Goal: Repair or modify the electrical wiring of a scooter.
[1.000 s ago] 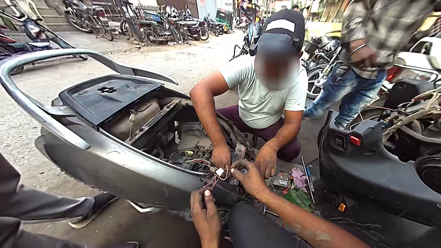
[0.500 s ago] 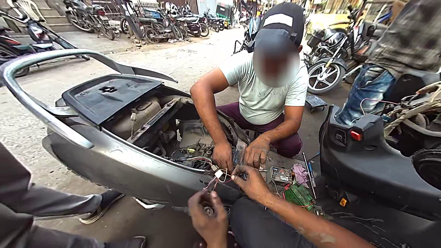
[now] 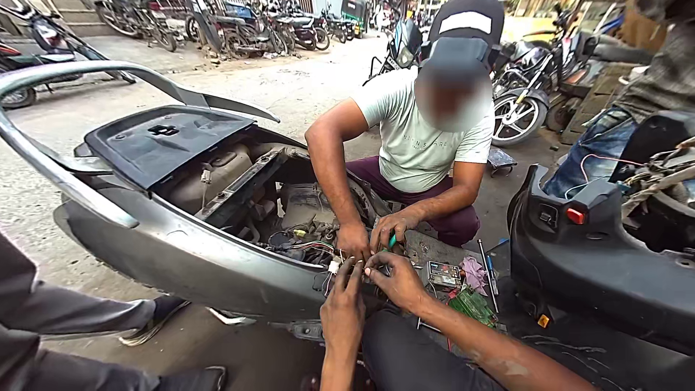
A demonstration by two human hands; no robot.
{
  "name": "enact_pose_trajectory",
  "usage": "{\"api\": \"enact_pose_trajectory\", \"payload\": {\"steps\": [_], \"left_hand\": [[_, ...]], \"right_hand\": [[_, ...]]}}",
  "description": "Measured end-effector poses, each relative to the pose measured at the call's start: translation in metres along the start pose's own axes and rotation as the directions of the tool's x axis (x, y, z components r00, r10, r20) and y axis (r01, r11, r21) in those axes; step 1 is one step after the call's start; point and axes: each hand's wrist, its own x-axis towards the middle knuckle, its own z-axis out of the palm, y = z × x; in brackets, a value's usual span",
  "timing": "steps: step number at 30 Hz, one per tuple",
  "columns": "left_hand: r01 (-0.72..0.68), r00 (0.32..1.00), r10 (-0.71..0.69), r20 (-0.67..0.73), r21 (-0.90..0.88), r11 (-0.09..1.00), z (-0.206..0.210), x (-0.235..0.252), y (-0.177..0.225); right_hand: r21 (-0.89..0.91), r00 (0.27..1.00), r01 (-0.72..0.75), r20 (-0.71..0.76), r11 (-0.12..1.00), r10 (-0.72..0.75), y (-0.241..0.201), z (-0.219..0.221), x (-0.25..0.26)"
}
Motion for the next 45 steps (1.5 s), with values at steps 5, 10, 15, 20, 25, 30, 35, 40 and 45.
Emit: {"api": "enact_pose_trajectory", "payload": {"steps": [5,10,15,20,25,30,35,40,45], "left_hand": [[0.028,0.991,-0.027,-0.133,0.004,1.0,0.002,0.002,0.006],[0.122,0.991,-0.119,-0.056,0.057,0.991,-0.005,-0.012,0.02],[0.202,0.979,-0.198,-0.038,0.128,0.971,-0.014,-0.029,0.025],[0.284,0.957,-0.281,-0.072,0.04,0.958,-0.02,-0.031,0.019],[0.405,0.908,-0.412,-0.072,-0.096,0.909,-0.024,-0.026,0.017],[0.463,0.879,-0.477,-0.013,-0.217,0.859,-0.026,-0.023,0.01],[0.478,0.854,-0.513,0.089,-0.526,0.704,-0.028,-0.022,0.005],[0.502,0.855,-0.471,0.214,-0.564,0.655,-0.025,-0.024,0.007],[0.49,0.866,-0.477,0.151,-0.446,0.749,-0.027,-0.023,0.006]], "right_hand": [[0.092,1.0,0.023,-0.009,0.995,-0.022,0.004,0.002,0.002],[0.274,0.986,-0.111,0.151,0.955,0.071,0.011,0.002,0.001],[0.265,0.954,-0.203,0.272,0.942,0.129,0.009,0.009,-0.003],[0.465,0.958,-0.24,0.254,0.852,0.131,0.009,0.014,-0.019],[0.48,0.964,-0.216,0.244,0.85,0.107,0.016,0.014,-0.025],[0.395,0.966,-0.186,0.242,0.9,0.094,0.012,0.016,-0.018],[0.235,0.963,-0.214,0.212,0.948,0.165,0.01,0.022,-0.008],[0.049,0.992,-0.114,0.057,0.992,0.111,0.005,0.026,0.0],[0.047,0.987,0.012,0.159,0.999,-0.019,0.005,0.019,-0.003]]}}
